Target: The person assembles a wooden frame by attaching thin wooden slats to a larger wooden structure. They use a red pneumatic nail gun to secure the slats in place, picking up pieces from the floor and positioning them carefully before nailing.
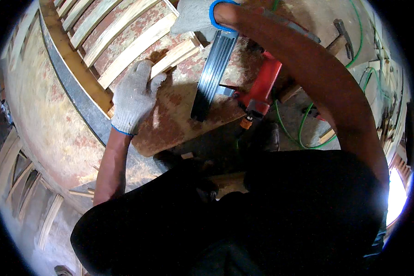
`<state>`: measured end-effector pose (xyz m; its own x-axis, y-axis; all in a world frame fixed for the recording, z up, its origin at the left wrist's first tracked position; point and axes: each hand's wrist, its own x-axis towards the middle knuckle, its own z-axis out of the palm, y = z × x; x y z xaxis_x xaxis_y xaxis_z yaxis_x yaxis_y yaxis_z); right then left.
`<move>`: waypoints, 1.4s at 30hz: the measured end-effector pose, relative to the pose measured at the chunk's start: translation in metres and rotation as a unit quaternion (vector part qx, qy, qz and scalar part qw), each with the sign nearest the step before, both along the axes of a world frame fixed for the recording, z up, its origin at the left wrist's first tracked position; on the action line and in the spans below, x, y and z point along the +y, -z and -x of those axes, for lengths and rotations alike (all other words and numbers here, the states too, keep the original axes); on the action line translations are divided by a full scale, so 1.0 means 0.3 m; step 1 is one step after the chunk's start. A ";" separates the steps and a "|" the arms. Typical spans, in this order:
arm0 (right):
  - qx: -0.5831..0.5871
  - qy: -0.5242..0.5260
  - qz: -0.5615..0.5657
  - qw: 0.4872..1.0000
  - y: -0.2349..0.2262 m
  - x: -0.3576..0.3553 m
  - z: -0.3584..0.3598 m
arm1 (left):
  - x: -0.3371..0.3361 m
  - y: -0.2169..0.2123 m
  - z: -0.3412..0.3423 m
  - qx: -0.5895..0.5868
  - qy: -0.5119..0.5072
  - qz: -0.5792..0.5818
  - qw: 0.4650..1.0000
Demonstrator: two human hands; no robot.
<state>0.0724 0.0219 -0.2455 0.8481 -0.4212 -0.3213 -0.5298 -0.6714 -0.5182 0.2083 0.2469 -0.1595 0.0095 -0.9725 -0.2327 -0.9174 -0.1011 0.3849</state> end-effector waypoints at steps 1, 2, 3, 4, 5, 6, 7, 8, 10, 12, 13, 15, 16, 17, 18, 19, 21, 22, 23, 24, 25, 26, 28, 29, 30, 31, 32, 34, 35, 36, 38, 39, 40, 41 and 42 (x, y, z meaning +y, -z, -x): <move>0.000 -0.018 0.032 0.999 -0.009 0.010 -0.009 | -0.004 0.003 -0.004 -0.005 0.007 -0.009 1.000; 0.005 0.005 0.012 1.000 -0.022 0.017 -0.006 | -0.009 0.005 -0.006 -0.009 0.017 -0.008 1.000; 0.008 0.025 -0.006 1.000 -0.040 0.030 0.015 | -0.012 0.001 -0.010 -0.007 0.036 0.009 0.999; 0.012 0.045 -0.021 0.999 -0.067 0.043 0.042 | -0.014 -0.004 -0.011 -0.017 0.030 0.001 0.999; 0.024 0.077 -0.063 0.995 -0.103 0.053 0.057 | -0.015 -0.013 -0.010 -0.016 0.036 0.008 0.999; 0.053 0.074 -0.028 0.995 -0.145 0.068 0.071 | -0.018 -0.013 -0.005 -0.011 0.037 0.013 0.999; 0.029 0.051 -0.043 0.997 -0.199 0.054 0.131 | -0.021 -0.018 0.002 -0.006 0.042 0.033 0.999; -0.015 0.032 0.017 0.999 -0.255 0.044 0.225 | -0.021 -0.018 0.010 -0.001 0.044 0.061 0.997; -0.046 0.199 0.118 0.972 -0.374 0.063 0.457 | -0.018 -0.026 0.024 0.042 0.031 0.070 0.996; -0.143 0.504 0.071 0.849 -0.464 0.161 0.718 | -0.015 -0.030 0.031 0.033 0.031 0.059 0.997; -0.028 0.543 0.157 0.824 -0.479 0.189 0.817 | -0.015 -0.031 0.021 0.007 0.015 0.031 0.999; 0.079 0.612 0.207 0.759 -0.408 0.263 0.962 | -0.011 -0.035 0.009 -0.001 0.017 0.020 1.000; 0.136 0.634 0.177 0.740 -0.372 0.291 1.020 | -0.011 -0.032 0.005 0.003 0.016 0.025 1.000; 0.146 0.663 0.140 0.720 -0.317 0.328 1.057 | -0.006 -0.028 0.002 0.014 0.019 0.044 0.999; 0.144 0.653 0.132 0.732 -0.262 0.346 1.074 | -0.002 -0.023 0.001 0.021 0.024 0.048 0.998; 0.146 0.646 0.131 0.738 -0.218 0.353 1.084 | 0.002 -0.020 0.001 0.016 0.022 0.046 0.999; 0.101 0.636 0.089 0.760 -0.174 0.338 1.108 | 0.007 -0.016 0.006 0.011 0.015 0.055 0.998; 0.100 0.625 0.094 0.769 -0.162 0.323 1.106 | 0.004 -0.016 0.006 0.005 0.000 0.050 0.999; 0.117 0.629 0.104 0.762 -0.164 0.302 1.110 | -0.004 -0.016 0.003 0.001 -0.012 0.048 0.999; 0.135 0.633 0.115 0.754 -0.170 0.289 1.112 | -0.017 -0.016 -0.004 -0.003 -0.034 0.044 0.998; 0.070 0.638 0.102 0.760 -0.180 0.277 1.114 | -0.031 -0.015 -0.014 -0.006 -0.057 0.041 0.998; 0.090 0.643 0.097 0.755 -0.188 0.265 1.117 | -0.046 -0.013 -0.025 -0.008 -0.081 0.039 0.996; 0.162 0.644 0.073 0.744 -0.193 0.252 1.133 | -0.054 -0.004 -0.040 -0.016 -0.085 0.035 0.996; 0.150 0.650 0.070 0.741 -0.185 0.250 1.145 | -0.055 0.002 -0.043 -0.021 -0.088 0.016 0.996; 0.149 0.655 0.071 0.738 -0.170 0.248 1.164 | -0.050 0.011 -0.043 -0.026 -0.091 0.004 0.996; 0.149 0.658 0.073 0.734 -0.148 0.246 1.190 | -0.043 0.019 -0.038 -0.013 -0.083 0.024 0.996; 0.116 0.667 0.056 0.734 -0.122 0.247 1.222 | -0.033 0.027 -0.030 -0.001 -0.077 0.051 0.996; 0.042 0.666 0.033 0.744 -0.064 0.242 1.312 | -0.022 0.034 -0.015 -0.002 -0.062 0.061 0.996; 0.008 0.711 -0.009 0.703 -0.034 0.236 1.358 | -0.021 0.032 -0.010 -0.014 -0.055 0.046 0.997; -0.033 0.738 -0.044 0.672 -0.006 0.230 1.401 | -0.024 0.025 -0.008 -0.029 -0.052 0.042 0.997; -0.093 0.746 -0.136 0.645 0.012 0.205 1.485 | -0.028 0.001 -0.002 -0.038 -0.038 0.046 0.998; -0.110 0.728 -0.191 0.649 0.000 0.204 1.520 | -0.030 -0.015 0.000 -0.049 -0.024 0.067 0.996; -0.105 0.734 -0.231 0.630 -0.020 0.205 1.540 | -0.029 -0.029 0.005 -0.059 -0.012 0.069 0.996; -0.097 0.716 -0.221 0.655 -0.045 0.203 1.543 | -0.025 -0.043 0.007 -0.097 0.009 0.042 0.994; -0.070 0.723 -0.195 0.659 -0.083 0.206 1.534 | -0.016 -0.052 0.013 -0.099 0.011 0.064 0.993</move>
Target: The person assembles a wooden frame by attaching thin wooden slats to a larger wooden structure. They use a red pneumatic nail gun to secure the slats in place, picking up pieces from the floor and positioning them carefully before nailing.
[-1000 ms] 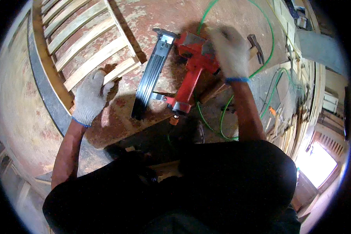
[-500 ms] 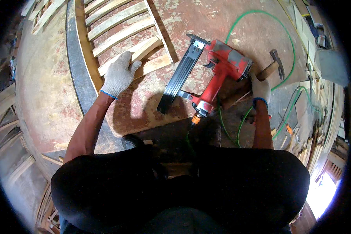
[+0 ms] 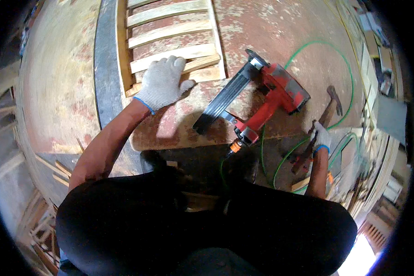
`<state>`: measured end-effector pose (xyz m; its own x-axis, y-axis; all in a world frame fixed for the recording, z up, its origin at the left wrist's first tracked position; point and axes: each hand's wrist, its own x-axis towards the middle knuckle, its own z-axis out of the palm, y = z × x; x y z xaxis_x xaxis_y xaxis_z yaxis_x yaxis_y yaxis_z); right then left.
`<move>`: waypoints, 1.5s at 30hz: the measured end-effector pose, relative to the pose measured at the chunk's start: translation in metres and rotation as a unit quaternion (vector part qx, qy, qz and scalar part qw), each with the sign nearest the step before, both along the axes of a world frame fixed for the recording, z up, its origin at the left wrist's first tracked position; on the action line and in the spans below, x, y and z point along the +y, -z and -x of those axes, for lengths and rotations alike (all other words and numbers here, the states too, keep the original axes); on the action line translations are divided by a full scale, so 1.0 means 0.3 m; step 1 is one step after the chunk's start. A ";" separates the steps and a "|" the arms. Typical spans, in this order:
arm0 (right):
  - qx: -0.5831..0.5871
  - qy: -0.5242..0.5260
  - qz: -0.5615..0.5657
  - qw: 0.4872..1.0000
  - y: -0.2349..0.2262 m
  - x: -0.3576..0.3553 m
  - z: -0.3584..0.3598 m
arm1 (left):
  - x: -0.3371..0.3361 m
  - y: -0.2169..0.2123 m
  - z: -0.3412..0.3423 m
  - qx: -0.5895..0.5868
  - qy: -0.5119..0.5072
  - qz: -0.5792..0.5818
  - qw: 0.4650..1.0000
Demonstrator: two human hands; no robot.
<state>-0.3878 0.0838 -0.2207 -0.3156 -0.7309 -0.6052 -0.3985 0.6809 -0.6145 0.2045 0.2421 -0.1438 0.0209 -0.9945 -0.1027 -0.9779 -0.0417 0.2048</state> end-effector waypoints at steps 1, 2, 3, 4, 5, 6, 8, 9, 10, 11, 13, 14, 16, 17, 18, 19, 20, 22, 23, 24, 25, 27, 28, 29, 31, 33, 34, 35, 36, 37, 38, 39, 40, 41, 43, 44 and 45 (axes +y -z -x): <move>0.040 -0.002 0.006 0.999 -0.042 0.004 -0.022 | 0.008 -0.005 0.009 -0.003 -0.003 0.006 1.000; 0.044 -0.004 0.040 0.998 -0.093 0.020 -0.055 | 0.020 -0.008 0.017 -0.012 -0.007 0.031 0.999; 0.054 0.005 0.077 0.996 -0.132 0.033 -0.110 | 0.028 -0.006 0.028 -0.024 -0.006 0.033 0.999; 0.004 -0.022 0.095 0.995 -0.195 0.053 -0.154 | 0.041 -0.003 0.041 -0.009 -0.008 0.058 0.998; 0.013 -0.056 0.152 0.987 -0.242 0.059 -0.214 | 0.042 0.003 0.049 -0.006 -0.020 0.068 0.997; 0.043 -0.089 0.185 0.978 -0.296 0.069 -0.270 | 0.045 0.011 0.056 0.001 -0.019 0.089 0.996; 0.140 -0.168 0.171 0.961 -0.408 0.030 -0.379 | 0.041 0.026 0.050 -0.003 -0.027 0.082 0.996; 0.200 -0.224 0.227 0.927 -0.440 0.007 -0.441 | 0.033 0.038 0.054 0.004 -0.027 0.054 0.998; 0.255 -0.261 0.230 0.902 -0.479 -0.032 -0.497 | 0.025 0.048 0.057 0.013 -0.033 0.045 0.998; 0.262 -0.297 0.216 0.893 -0.516 -0.071 -0.553 | 0.023 0.055 0.050 0.023 -0.040 0.018 0.999; 0.250 -0.338 0.139 0.897 -0.574 -0.149 -0.670 | 0.019 0.069 0.043 0.017 -0.034 0.021 0.999; 0.307 -0.404 0.187 0.841 -0.580 -0.180 -0.739 | 0.022 0.075 0.040 0.018 -0.024 0.026 0.999; 0.306 -0.488 0.232 0.784 -0.601 -0.213 -0.860 | 0.029 0.084 0.031 0.018 -0.011 0.057 0.998; 0.301 -0.510 0.236 0.771 -0.603 -0.220 -0.920 | 0.031 0.089 0.029 0.025 -0.005 0.069 0.997; 0.296 -0.530 0.239 0.758 -0.609 -0.218 -0.971 | 0.034 0.093 0.029 0.025 0.000 0.085 0.996; 0.325 -0.568 0.235 0.719 -0.618 -0.214 -1.015 | 0.035 0.097 0.026 0.023 -0.001 0.070 0.997; 0.352 -0.603 0.230 0.678 -0.630 -0.209 -1.053 | 0.036 0.100 0.026 0.020 0.001 0.058 0.998; 0.379 -0.659 0.187 0.621 -0.665 -0.200 -1.104 | 0.035 0.104 0.025 0.031 0.000 0.044 0.999; 0.380 -0.683 0.152 0.605 -0.684 -0.206 -1.127 | 0.034 0.106 0.024 0.032 0.001 0.057 0.998; 0.373 -0.709 0.131 0.584 -0.699 -0.212 -1.148 | 0.033 0.107 0.024 0.029 0.001 0.065 0.997; 0.375 -0.710 0.111 0.586 -0.708 -0.219 -1.170 | 0.034 0.108 0.025 0.024 0.002 0.088 0.996; 0.381 -0.698 0.154 0.587 -0.701 -0.211 -1.205 | 0.038 0.112 0.027 0.016 0.006 0.123 0.992; 0.380 -0.696 0.173 0.585 -0.694 -0.209 -1.224 | 0.039 0.114 0.026 0.010 0.008 0.140 0.990; 0.364 -0.690 0.194 0.594 -0.685 -0.207 -1.243 | 0.039 0.118 0.025 0.003 0.009 0.157 0.988; 0.400 -0.680 0.184 0.586 -0.670 -0.205 -1.282 | 0.043 0.125 0.023 0.017 0.010 0.146 0.989; 0.406 -0.711 0.154 0.553 -0.669 -0.199 -1.307 | 0.046 0.130 0.021 0.025 0.013 0.120 0.992; 0.395 -0.741 0.130 0.526 -0.679 -0.198 -1.311 | 0.046 0.132 0.021 0.026 0.022 0.101 0.994; 0.378 -0.779 0.080 0.494 -0.686 -0.194 -1.313 | 0.045 0.133 0.021 0.028 0.031 0.086 0.995; 0.380 -0.772 0.101 0.499 -0.698 -0.210 -1.329 | 0.046 0.133 0.021 0.041 0.022 0.086 0.995; 0.377 -0.773 0.094 0.501 -0.713 -0.226 -1.342 | 0.044 0.134 0.019 0.057 0.017 0.089 0.994; 0.394 -0.765 0.102 0.498 -0.712 -0.226 -1.350 | 0.043 0.133 0.020 0.079 0.019 0.081 0.993; 0.401 -0.747 0.109 0.519 -0.715 -0.228 -1.357 | 0.043 0.133 0.020 0.082 0.015 0.086 0.993; 0.390 -0.750 0.107 0.524 -0.714 -0.219 -1.357 | 0.042 0.131 0.018 0.087 0.015 0.080 0.993; 0.402 -0.740 0.114 0.528 -0.711 -0.209 -1.356 | 0.043 0.129 0.015 0.092 0.012 0.059 0.994; 0.418 -0.750 0.074 0.507 -0.716 -0.187 -1.343 | 0.043 0.125 0.011 0.119 0.004 0.042 0.992; 0.423 -0.750 0.083 0.502 -0.726 -0.187 -1.338 | 0.044 0.123 0.012 0.130 -0.003 0.045 0.990; 0.420 -0.755 0.078 0.498 -0.731 -0.186 -1.335 | 0.045 0.123 0.011 0.119 0.010 0.045 0.992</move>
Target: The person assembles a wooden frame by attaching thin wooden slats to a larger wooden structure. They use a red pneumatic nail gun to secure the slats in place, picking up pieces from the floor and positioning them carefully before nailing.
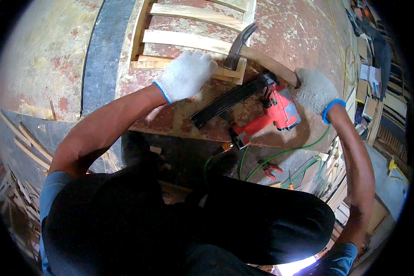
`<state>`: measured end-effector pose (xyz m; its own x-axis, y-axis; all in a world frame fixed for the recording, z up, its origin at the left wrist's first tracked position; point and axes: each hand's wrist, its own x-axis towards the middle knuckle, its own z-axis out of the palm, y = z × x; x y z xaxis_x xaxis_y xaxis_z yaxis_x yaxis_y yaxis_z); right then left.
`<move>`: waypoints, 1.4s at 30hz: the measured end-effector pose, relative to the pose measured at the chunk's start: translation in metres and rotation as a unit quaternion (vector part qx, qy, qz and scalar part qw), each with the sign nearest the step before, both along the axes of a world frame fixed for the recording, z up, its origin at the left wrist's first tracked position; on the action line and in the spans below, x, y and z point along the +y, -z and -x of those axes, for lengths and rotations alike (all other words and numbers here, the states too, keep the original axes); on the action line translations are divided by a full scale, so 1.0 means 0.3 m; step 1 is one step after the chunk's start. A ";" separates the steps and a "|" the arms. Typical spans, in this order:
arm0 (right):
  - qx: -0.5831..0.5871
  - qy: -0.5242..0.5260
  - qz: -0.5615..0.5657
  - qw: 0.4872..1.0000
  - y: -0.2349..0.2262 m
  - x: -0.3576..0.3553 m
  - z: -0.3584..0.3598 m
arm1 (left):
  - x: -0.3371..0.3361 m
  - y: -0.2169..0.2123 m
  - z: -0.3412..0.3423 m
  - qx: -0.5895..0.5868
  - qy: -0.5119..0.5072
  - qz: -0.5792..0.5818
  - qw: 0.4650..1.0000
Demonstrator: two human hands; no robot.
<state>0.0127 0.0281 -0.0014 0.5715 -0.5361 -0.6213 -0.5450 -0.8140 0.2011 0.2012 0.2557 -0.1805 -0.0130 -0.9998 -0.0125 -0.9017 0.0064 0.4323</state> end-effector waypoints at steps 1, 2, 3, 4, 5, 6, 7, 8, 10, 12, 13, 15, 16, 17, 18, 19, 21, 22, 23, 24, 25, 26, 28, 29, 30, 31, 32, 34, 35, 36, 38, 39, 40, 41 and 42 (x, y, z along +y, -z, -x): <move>0.021 -0.001 -0.017 1.000 0.000 -0.001 0.001 | 0.003 0.000 0.000 -0.012 0.009 0.020 1.000; 0.006 -0.042 0.006 0.999 -0.001 -0.011 -0.005 | 0.004 0.001 0.001 -0.015 0.027 0.051 0.998; -0.009 -0.029 -0.001 1.000 0.002 -0.008 -0.002 | 0.006 0.003 0.002 -0.014 0.020 0.046 0.999; -0.024 -0.021 0.012 0.999 0.005 -0.015 -0.009 | 0.009 0.004 0.004 -0.009 0.015 0.052 0.999; -0.051 -0.010 0.034 0.998 0.007 -0.009 -0.006 | 0.011 0.005 0.005 -0.005 0.011 0.057 0.998; 0.012 -0.005 0.036 0.999 0.014 -0.008 -0.012 | 0.013 0.005 0.007 -0.008 0.004 0.037 0.999; 0.007 -0.019 0.019 1.000 0.012 -0.004 -0.011 | 0.012 0.005 0.010 -0.013 -0.002 0.018 1.000; 0.014 -0.023 -0.007 1.000 0.011 0.008 -0.006 | 0.011 0.005 0.012 -0.019 -0.003 -0.001 1.000; 0.024 -0.041 -0.021 0.999 -0.006 0.012 -0.002 | 0.008 0.003 0.014 -0.026 0.012 0.028 0.999; 0.004 -0.042 0.008 0.999 -0.013 0.012 -0.005 | 0.010 0.000 0.018 -0.031 0.026 0.029 0.999; -0.016 -0.048 0.057 0.997 -0.017 0.016 0.002 | 0.008 -0.002 0.018 -0.039 0.019 0.027 0.999; -0.028 -0.059 0.031 0.997 -0.006 0.033 0.024 | 0.008 -0.008 0.023 -0.052 0.018 0.004 0.998; -0.017 -0.069 0.015 0.997 0.000 0.036 0.035 | 0.009 -0.012 0.026 -0.034 0.022 0.027 0.999; 0.024 -0.069 -0.027 0.997 0.000 0.043 0.048 | 0.009 -0.016 0.028 -0.041 0.015 0.017 0.999; 0.026 -0.103 -0.003 0.994 0.010 0.028 0.037 | 0.011 -0.020 0.035 -0.049 0.008 0.007 0.999; -0.002 -0.106 0.011 0.994 0.009 0.029 0.040 | 0.009 -0.024 0.040 -0.055 0.007 -0.003 0.998; -0.039 -0.099 0.059 0.993 -0.003 0.023 0.034 | -0.001 -0.029 0.049 -0.073 0.015 0.000 0.997; -0.017 -0.073 0.015 0.997 -0.011 0.037 0.040 | -0.002 -0.032 0.053 -0.079 0.014 -0.002 0.997; -0.017 -0.055 0.001 0.998 -0.020 0.057 0.049 | 0.001 -0.035 0.059 -0.087 0.011 -0.015 0.996; -0.019 -0.038 -0.014 0.999 -0.032 0.078 0.050 | -0.001 -0.037 0.062 -0.092 0.010 -0.024 0.995; 0.017 -0.045 -0.026 0.999 -0.054 0.081 0.047 | -0.002 -0.039 0.064 -0.092 0.011 -0.014 0.996; 0.052 -0.053 -0.039 0.997 -0.087 0.063 0.043 | 0.002 -0.040 0.068 -0.093 0.008 -0.011 0.996; 0.062 -0.046 -0.042 0.996 -0.100 0.067 0.052 | 0.003 -0.037 0.071 -0.095 0.008 -0.010 0.995; 0.041 -0.020 -0.028 0.999 -0.087 0.073 0.063 | 0.004 -0.034 0.072 -0.098 0.004 -0.011 0.995; 0.022 0.005 -0.014 1.000 -0.057 0.087 0.077 | 0.006 -0.031 0.072 -0.100 0.000 -0.013 0.995; 0.004 0.031 0.000 1.000 -0.022 0.096 0.097 | 0.008 -0.027 0.072 -0.099 0.001 -0.012 0.995; 0.010 0.031 -0.008 0.999 0.006 0.087 0.116 | 0.005 -0.023 0.069 -0.099 0.002 -0.009 0.995; -0.072 -0.015 0.006 0.997 0.071 0.084 0.175 | 0.002 -0.018 0.065 -0.102 0.011 0.011 0.995; -0.103 -0.032 0.024 0.994 0.093 0.074 0.204 | -0.001 -0.018 0.063 -0.104 0.019 0.029 0.994; -0.131 -0.023 -0.001 0.991 0.106 0.068 0.242 | 0.000 -0.018 0.064 -0.106 0.028 0.046 0.993; -0.122 0.082 -0.039 0.988 0.131 0.092 0.316 | -0.002 -0.025 0.066 -0.107 0.023 0.005 0.994; -0.123 0.134 -0.053 0.982 0.134 0.106 0.349 | -0.005 -0.031 0.068 -0.107 0.020 -0.013 0.994; -0.154 0.106 -0.059 0.981 0.132 0.123 0.388 | -0.005 -0.038 0.070 -0.099 0.016 -0.027 0.995; -0.207 0.138 -0.047 0.968 0.134 0.158 0.427 | -0.006 -0.047 0.072 -0.092 0.012 -0.040 0.995; -0.276 0.159 -0.036 0.947 0.143 0.207 0.460 | -0.012 -0.056 0.072 -0.084 0.008 -0.053 0.995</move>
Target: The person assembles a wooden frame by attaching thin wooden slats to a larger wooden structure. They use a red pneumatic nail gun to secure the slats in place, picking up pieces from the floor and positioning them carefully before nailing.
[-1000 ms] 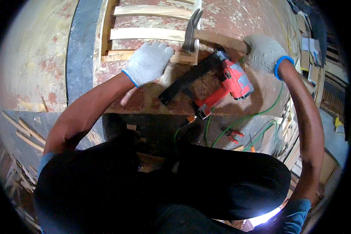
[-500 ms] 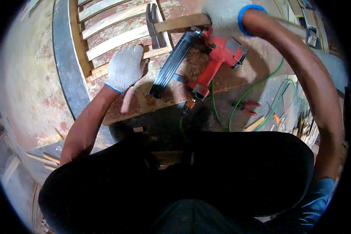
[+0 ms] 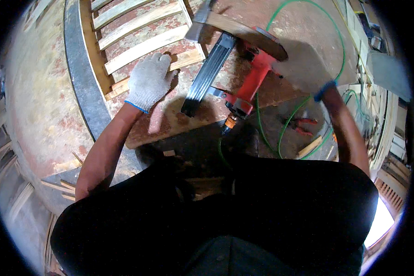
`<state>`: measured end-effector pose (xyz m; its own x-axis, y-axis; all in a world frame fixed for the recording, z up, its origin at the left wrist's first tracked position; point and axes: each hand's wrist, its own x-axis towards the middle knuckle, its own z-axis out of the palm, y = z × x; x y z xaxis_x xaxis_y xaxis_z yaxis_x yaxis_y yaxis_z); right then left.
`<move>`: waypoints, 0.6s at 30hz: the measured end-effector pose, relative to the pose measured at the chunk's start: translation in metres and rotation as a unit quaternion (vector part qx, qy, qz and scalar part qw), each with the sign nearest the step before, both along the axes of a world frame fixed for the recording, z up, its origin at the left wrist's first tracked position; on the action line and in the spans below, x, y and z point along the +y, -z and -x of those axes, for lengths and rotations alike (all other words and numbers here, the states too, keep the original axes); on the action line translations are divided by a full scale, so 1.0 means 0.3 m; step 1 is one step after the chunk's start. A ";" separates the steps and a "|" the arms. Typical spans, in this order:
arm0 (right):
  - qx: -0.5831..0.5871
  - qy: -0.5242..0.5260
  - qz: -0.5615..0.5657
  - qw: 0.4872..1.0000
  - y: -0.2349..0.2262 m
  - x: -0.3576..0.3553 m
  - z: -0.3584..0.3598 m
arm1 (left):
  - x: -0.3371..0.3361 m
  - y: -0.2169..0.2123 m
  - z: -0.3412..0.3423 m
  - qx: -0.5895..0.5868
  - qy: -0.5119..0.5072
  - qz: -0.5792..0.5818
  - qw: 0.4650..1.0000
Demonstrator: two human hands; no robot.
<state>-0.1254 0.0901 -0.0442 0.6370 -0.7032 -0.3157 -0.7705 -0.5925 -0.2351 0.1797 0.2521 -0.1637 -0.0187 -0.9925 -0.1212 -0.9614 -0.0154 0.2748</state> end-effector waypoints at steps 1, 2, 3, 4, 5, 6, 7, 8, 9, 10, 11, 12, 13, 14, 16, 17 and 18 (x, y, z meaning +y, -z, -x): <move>-0.059 0.036 0.014 0.998 0.009 0.044 0.030 | -0.005 -0.010 -0.002 -0.003 0.003 -0.019 1.000; -0.076 0.077 -0.007 0.994 0.015 0.083 0.058 | -0.013 -0.018 -0.004 -0.004 0.007 -0.038 0.999; -0.082 0.126 -0.030 0.988 0.018 0.121 0.084 | -0.020 -0.025 -0.008 -0.003 0.011 -0.046 0.999; -0.084 0.177 -0.052 0.979 0.019 0.150 0.105 | -0.024 -0.032 -0.012 -0.002 0.010 -0.048 0.999; -0.084 0.191 -0.037 0.977 0.015 0.177 0.124 | -0.022 -0.039 -0.016 0.003 0.009 -0.042 0.999; -0.079 0.209 -0.020 0.975 0.008 0.201 0.138 | -0.019 -0.045 -0.022 0.006 0.009 -0.036 0.999; -0.070 0.222 0.000 0.973 0.000 0.217 0.146 | -0.017 -0.050 -0.029 0.010 0.009 -0.033 0.999; -0.051 0.242 0.028 0.969 -0.010 0.231 0.152 | -0.013 -0.054 -0.038 0.011 0.020 -0.018 1.000; -0.090 0.240 0.015 0.967 -0.017 0.235 0.152 | -0.008 -0.057 -0.043 0.009 0.024 -0.030 0.999; -0.124 0.234 0.006 0.964 -0.022 0.240 0.148 | -0.005 -0.058 -0.050 0.005 0.030 -0.032 0.999; -0.174 0.217 0.018 0.960 -0.024 0.238 0.141 | -0.004 -0.059 -0.056 0.000 0.034 -0.030 0.999; -0.160 0.216 0.011 0.963 -0.019 0.240 0.132 | -0.003 -0.058 -0.060 0.007 0.025 -0.037 0.999; -0.158 0.203 0.023 0.966 -0.008 0.246 0.120 | -0.002 -0.056 -0.062 0.013 0.031 -0.022 0.999; -0.156 0.188 0.033 0.969 0.008 0.245 0.109 | -0.002 -0.054 -0.063 0.016 0.030 -0.018 0.999; -0.108 0.148 -0.002 0.983 0.061 0.235 0.083 | 0.001 -0.052 -0.063 0.018 0.030 -0.022 0.999; -0.056 0.148 -0.037 0.987 0.081 0.234 0.078 | 0.003 -0.051 -0.063 0.016 0.031 -0.029 0.999; -0.068 0.131 -0.020 0.989 0.093 0.243 0.084 | 0.003 -0.052 -0.064 0.018 0.039 -0.019 0.999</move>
